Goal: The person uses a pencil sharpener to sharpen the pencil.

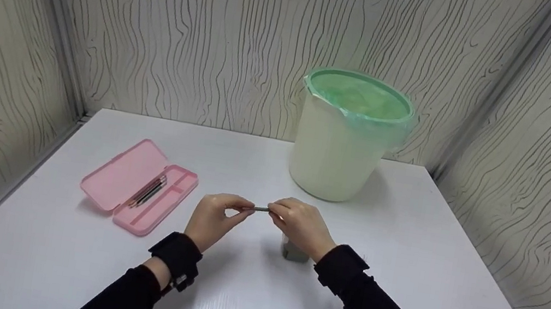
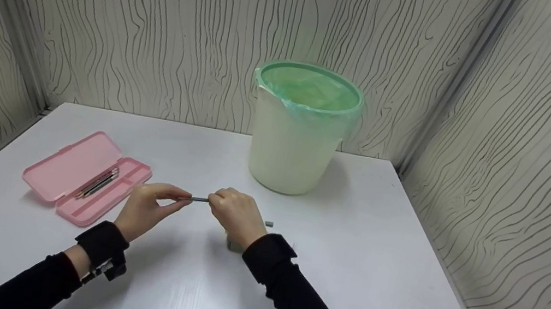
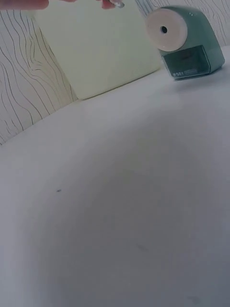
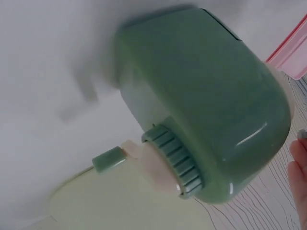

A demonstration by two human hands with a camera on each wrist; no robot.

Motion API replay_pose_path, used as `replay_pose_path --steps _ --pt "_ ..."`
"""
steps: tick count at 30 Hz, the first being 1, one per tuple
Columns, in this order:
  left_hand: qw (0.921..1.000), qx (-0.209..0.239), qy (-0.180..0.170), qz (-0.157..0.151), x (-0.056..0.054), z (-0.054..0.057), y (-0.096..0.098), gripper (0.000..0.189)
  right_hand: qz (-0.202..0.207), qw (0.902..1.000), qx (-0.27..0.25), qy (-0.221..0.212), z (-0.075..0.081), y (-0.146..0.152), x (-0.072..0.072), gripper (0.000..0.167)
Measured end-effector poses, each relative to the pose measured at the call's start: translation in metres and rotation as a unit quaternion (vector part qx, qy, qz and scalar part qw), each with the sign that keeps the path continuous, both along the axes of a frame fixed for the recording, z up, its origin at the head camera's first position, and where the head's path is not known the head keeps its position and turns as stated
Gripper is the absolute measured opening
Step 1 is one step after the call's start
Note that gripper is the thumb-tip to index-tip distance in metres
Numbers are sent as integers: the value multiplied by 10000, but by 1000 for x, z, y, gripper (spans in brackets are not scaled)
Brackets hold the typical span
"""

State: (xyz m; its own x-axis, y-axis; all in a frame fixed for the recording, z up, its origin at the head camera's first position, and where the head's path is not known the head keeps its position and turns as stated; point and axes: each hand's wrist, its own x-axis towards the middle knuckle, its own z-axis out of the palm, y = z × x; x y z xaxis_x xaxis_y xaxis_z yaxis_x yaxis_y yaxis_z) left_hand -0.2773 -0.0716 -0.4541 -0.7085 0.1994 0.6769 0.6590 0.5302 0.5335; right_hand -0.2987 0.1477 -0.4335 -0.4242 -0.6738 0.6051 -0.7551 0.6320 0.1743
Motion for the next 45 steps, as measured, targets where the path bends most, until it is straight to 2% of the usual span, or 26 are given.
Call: replay_pose_path --steps 4,12,17,20,24,26,35,39,45 --pt "9998 70 -155 69 3 -1 -5 11 73 10000 28 21 -1 0 -3 12" --pt "9985 -194 -356 355 14 -2 -18 11 243 9987 383 227 -1 -13 -9 12" --pt "9946 -360 -667 707 26 -2 -36 18 312 9970 623 322 -1 -26 -15 10" --pt "9890 -460 -966 1020 34 -2 -48 24 369 9957 771 357 -2 -36 -21 7" --pt "9798 -363 -1461 1316 43 1 -63 29 379 9926 1058 453 0 -51 -28 5" --pt "9757 -374 -1583 1471 46 3 -69 32 340 9904 1224 541 0 -59 -32 6" --pt "9571 -798 -1426 2393 55 5 -100 44 277 9762 1886 1029 -2 -98 -48 11" --pt "9453 -1052 -1543 2674 57 1 -114 48 176 9728 2077 1011 -5 -110 -55 11" --pt "9258 -1563 -1703 2990 53 -5 -122 49 -97 9662 2388 962 -9 -128 -64 10"
